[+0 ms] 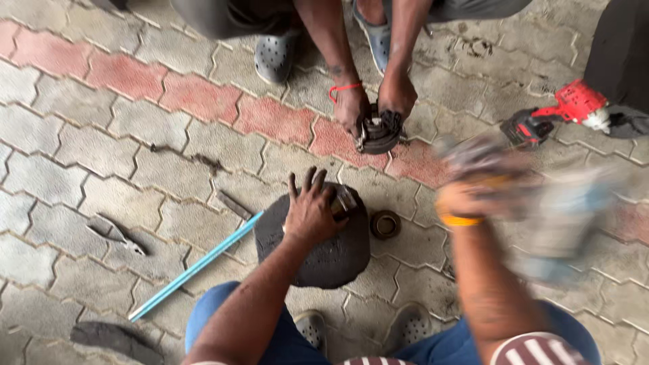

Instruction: The person sits on the ground and uses a hammer to strike a cylindrical metal part resting on a stone block. Another person assists by holding a larger housing component. The recorder repeatedly hammers the part to separate or adjust it, then inspects the separated components.

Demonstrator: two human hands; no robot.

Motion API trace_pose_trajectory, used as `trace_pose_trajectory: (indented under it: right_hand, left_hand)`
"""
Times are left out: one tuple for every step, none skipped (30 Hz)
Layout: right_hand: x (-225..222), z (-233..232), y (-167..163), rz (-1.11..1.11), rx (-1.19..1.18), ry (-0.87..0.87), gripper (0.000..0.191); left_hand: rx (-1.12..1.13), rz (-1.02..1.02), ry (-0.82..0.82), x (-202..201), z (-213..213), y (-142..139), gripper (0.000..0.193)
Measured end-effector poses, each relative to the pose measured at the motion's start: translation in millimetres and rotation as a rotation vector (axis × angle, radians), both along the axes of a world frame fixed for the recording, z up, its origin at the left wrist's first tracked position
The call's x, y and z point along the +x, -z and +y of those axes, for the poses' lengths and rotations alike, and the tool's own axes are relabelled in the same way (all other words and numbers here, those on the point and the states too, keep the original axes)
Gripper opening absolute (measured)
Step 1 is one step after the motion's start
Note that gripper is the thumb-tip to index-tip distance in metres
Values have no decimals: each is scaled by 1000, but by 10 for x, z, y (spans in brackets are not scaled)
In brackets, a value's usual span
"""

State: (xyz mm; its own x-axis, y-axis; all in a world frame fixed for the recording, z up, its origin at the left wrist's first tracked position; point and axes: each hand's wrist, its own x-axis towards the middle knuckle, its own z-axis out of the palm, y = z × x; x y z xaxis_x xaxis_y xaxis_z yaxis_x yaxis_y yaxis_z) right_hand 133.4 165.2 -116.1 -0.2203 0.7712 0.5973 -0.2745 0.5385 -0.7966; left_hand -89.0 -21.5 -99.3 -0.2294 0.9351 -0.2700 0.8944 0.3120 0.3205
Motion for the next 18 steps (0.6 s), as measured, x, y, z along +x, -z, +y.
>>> trace_pose_trajectory:
  right_hand:
    - [-120, -84, 233, -269, -144, 97, 53]
    - [-248, -181, 464, -616, -344, 135, 54]
    - [-356, -284, 667, -896, -525, 110, 55]
    - [-416, -348, 814, -1102, -683, 72, 56]
    - [-464, -438, 805, -1171, -740, 59, 57]
    - [-467, -543, 820, -1191, -777, 53, 59]
    - [-430, -590, 882, -1120, -698, 62, 60]
    - [-401, -603, 879, -1030, -593, 65, 61]
    - [-325, -611, 857, -944, -496, 79, 62]
    - [-293, -560, 761, -879, -449, 82, 64]
    - [-282, -500, 646, -824, -415, 81, 65]
    - [-282, -365, 515, -751, -349, 76, 66]
    - [-278, -247, 378, -660, -265, 73, 68]
    - [-239, -113, 235, -574, -192, 63, 69]
    - [-171, -8, 109, -511, -147, 58, 69]
    - [-60, 45, 5, -458, -118, 50, 69]
    - [44, 66, -59, -361, -68, 31, 69]
    - [101, 71, -67, -255, -18, -1, 69]
  left_hand:
    - [-20, 13, 8, -5, 5, -2, 82]
    - [-39, 21, 13, -2, 19, -1, 83]
    - [-66, 34, 29, -4, 19, 1, 84]
    - [-45, 21, 21, -9, 24, 5, 83]
    - [-29, -2, 8, 8, 30, 11, 81]
    - [-29, -6, 9, -3, 8, 12, 79]
    - [-21, 17, 21, 2, 10, 15, 81]
    - [-10, 37, 23, 6, -6, 13, 84]
    - [-19, 49, 39, 11, -14, 8, 86]
    - [18, 36, 35, 13, -25, 2, 84]
    - [55, 10, 19, 12, -42, -10, 83]
    - [121, -6, -8, 12, -27, -15, 81]
    - [54, -3, -7, 8, -31, -23, 82]
    - [-4, 11, -3, 0, -20, -25, 82]
    - [-76, 19, 3, 1, -16, -24, 83]
    - [-27, 27, 13, -2, -14, -16, 81]
    - [3, 20, 16, -2, -13, -3, 80]
    - [30, 7, 8, 13, -21, 17, 79]
